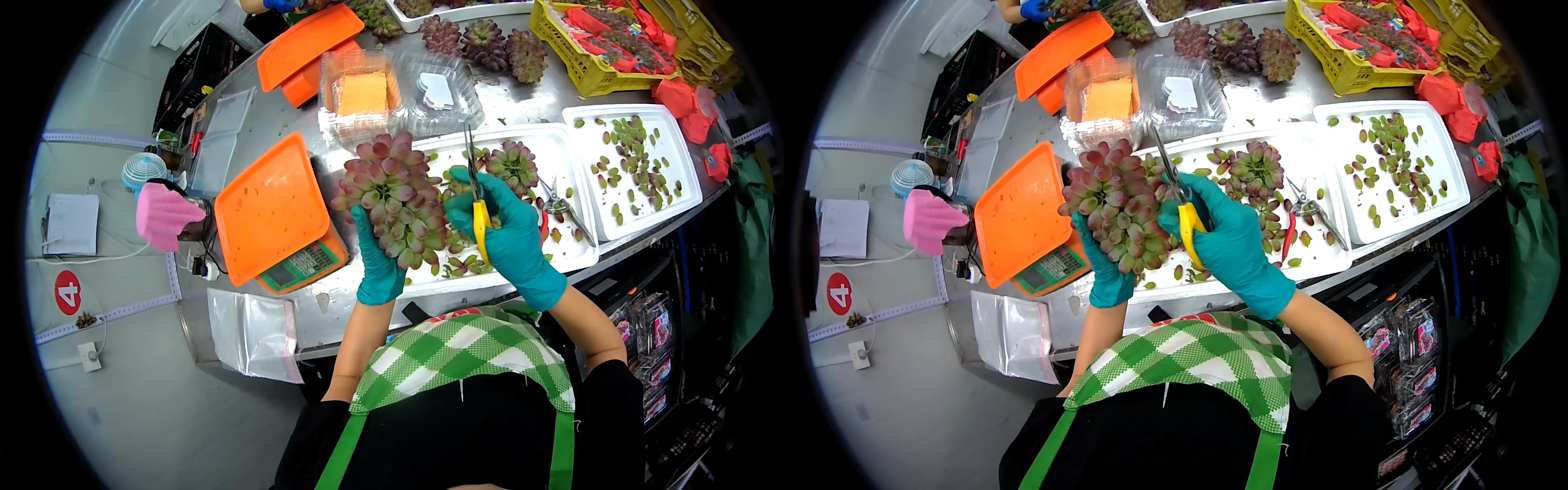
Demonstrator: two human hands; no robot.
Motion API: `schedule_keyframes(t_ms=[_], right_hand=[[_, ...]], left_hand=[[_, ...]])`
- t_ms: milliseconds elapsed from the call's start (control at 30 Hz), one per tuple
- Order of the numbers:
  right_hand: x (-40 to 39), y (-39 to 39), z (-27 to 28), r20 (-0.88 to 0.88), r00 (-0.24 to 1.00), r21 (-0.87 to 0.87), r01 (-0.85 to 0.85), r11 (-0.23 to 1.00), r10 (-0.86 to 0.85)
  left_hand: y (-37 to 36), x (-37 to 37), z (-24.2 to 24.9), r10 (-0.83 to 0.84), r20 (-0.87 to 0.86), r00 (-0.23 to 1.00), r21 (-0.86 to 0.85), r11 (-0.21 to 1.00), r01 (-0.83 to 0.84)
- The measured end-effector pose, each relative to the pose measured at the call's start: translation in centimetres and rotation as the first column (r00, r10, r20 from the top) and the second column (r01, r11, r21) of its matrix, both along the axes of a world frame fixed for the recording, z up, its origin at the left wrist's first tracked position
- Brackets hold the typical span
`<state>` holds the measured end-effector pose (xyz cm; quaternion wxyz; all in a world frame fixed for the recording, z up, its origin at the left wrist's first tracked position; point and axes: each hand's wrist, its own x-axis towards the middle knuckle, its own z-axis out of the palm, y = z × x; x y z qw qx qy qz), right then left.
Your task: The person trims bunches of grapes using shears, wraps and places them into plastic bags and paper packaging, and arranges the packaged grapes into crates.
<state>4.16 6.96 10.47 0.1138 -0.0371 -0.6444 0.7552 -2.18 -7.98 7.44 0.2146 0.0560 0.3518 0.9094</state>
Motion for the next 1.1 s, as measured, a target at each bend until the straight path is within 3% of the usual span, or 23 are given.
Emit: schedule_keyframes(t_ms=[33,100,167,233,300,400,467,533,600,700,800,833,933,967,1067,1100], right_hand=[[-0.3,-0.3,1.1,0.018,0.999,0.121,0.047,0.992,-0.049],[-1.4,-0.8,1.1,-0.092,0.989,0.195,0.134,0.972,-0.118],[-1.9,-1.4,0.7,-0.150,0.979,0.224,0.173,0.959,-0.141],[-1.8,-1.8,0.3,-0.067,0.990,0.082,0.127,0.988,-0.122],[-2.3,-1.6,-1.8,0.013,0.993,-0.023,0.113,0.993,-0.113],[-2.9,-0.8,-1.4,0.264,0.961,-0.390,0.184,0.902,-0.081],[-2.7,0.0,-2.3,0.279,0.960,-0.493,0.142,0.858,0.001],[-2.2,0.3,-2.5,0.255,0.966,-0.600,0.127,0.790,0.038],[-2.1,0.0,-2.7,0.269,0.960,-0.690,0.134,0.711,0.079],[-2.2,-0.8,-4.2,0.224,0.959,-0.775,0.067,0.628,0.174],[-2.1,-1.6,-2.4,0.236,0.956,-0.668,0.028,0.744,0.175],[-2.4,-1.8,-1.2,0.229,0.953,-0.671,0.008,0.741,0.197],[-2.8,-1.5,-0.5,0.352,0.922,-0.348,-0.033,0.937,0.163],[-2.8,-1.1,-0.9,0.335,0.924,-0.318,-0.072,0.945,0.183],[-2.3,-0.6,0.7,0.224,0.969,0.150,0.072,0.986,-0.105],[-2.1,-0.5,0.6,0.114,0.983,0.187,0.119,0.975,-0.142]], left_hand=[[0.0,0.2,-0.1,-0.015,0.011,1.000,0.008,1.000,0.015],[-0.2,0.7,-0.4,-0.047,0.018,0.999,0.020,0.999,0.046],[-0.8,1.1,-1.1,-0.018,0.026,1.000,-0.078,0.997,0.019],[-0.7,1.0,-1.5,0.054,0.053,0.997,-0.090,0.995,-0.049],[-0.6,0.7,-0.4,0.043,-0.036,0.998,-0.239,0.970,-0.050],[0.2,0.1,2.2,0.000,-0.174,0.985,-0.343,0.937,-0.061],[0.2,-0.4,2.8,-0.019,-0.234,0.972,-0.364,0.929,-0.069],[0.2,0.1,4.9,0.018,-0.166,0.986,-0.482,0.871,-0.096],[-0.5,-0.2,3.0,0.067,-0.156,0.985,-0.431,0.893,-0.129],[0.0,0.0,0.5,-0.087,0.154,0.984,-0.012,0.996,0.090],[0.2,0.6,-2.2,-0.194,-0.002,0.981,0.368,0.912,0.181],[0.6,1.5,-1.9,-0.010,-0.067,0.998,0.003,1.000,0.010],[0.3,1.3,-2.6,-0.064,-0.012,0.998,0.275,0.959,0.065],[0.3,1.7,-2.7,0.024,-0.030,0.999,0.103,0.994,-0.021],[0.7,2.0,-1.4,0.101,-0.223,0.970,-0.047,0.992,-0.114],[0.5,1.9,-1.8,0.103,-0.201,0.974,-0.075,0.990,-0.120]])
